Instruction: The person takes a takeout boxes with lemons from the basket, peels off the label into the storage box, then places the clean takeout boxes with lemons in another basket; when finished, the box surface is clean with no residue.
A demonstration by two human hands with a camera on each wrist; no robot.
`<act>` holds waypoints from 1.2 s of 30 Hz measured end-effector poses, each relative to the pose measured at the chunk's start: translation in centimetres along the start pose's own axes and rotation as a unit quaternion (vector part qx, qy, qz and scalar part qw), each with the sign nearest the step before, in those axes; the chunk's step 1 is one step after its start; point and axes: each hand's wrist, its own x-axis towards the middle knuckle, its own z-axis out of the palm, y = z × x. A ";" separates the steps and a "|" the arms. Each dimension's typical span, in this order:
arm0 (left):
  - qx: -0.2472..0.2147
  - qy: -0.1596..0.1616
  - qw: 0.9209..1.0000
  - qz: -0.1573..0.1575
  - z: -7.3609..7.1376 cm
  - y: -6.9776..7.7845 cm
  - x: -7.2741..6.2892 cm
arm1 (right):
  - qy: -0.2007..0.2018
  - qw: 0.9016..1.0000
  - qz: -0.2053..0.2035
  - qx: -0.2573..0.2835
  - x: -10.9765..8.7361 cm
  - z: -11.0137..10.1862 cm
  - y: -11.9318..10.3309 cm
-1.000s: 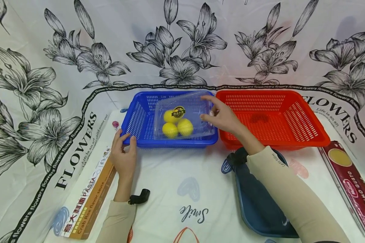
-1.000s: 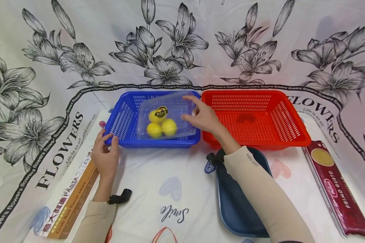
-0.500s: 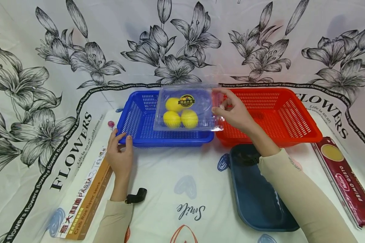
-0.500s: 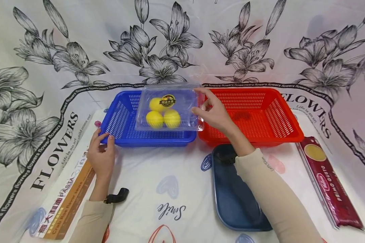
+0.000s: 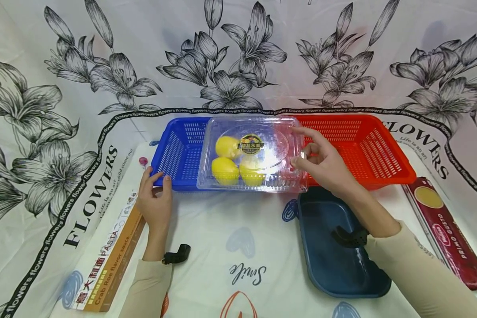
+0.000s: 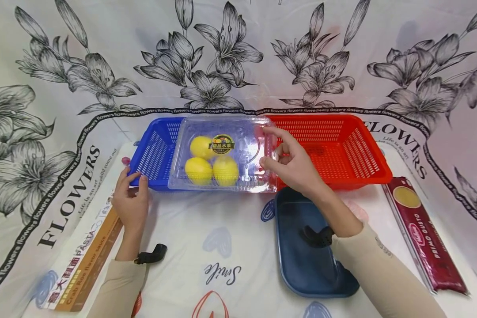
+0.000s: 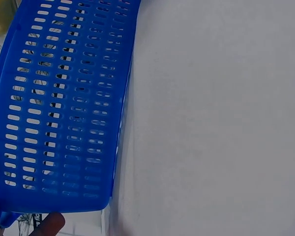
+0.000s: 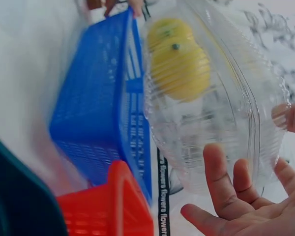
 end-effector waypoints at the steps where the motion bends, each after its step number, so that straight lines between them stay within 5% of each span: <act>1: 0.001 0.000 1.000 0.001 0.0 0.0 0.0 | 0.000 1.000 -0.004 0.001 -0.5 0.1 0.0; 8: -0.006 0.006 1.000 0.010 0.1 -0.2 0.0 | 0.002 0.999 -0.032 0.034 -3.9 1.1 0.7; 16: -0.005 0.008 1.000 0.006 -0.1 -0.3 0.1 | -0.014 0.999 -0.040 -0.001 -7.7 3.0 1.8; 25: 0.004 0.006 1.000 0.004 0.0 -0.4 -0.1 | -0.018 0.998 -0.054 -0.009 -9.7 4.4 2.4; 36: -0.008 0.006 1.000 0.003 0.5 -0.3 0.0 | -0.061 0.998 0.009 -0.020 -11.8 5.9 3.2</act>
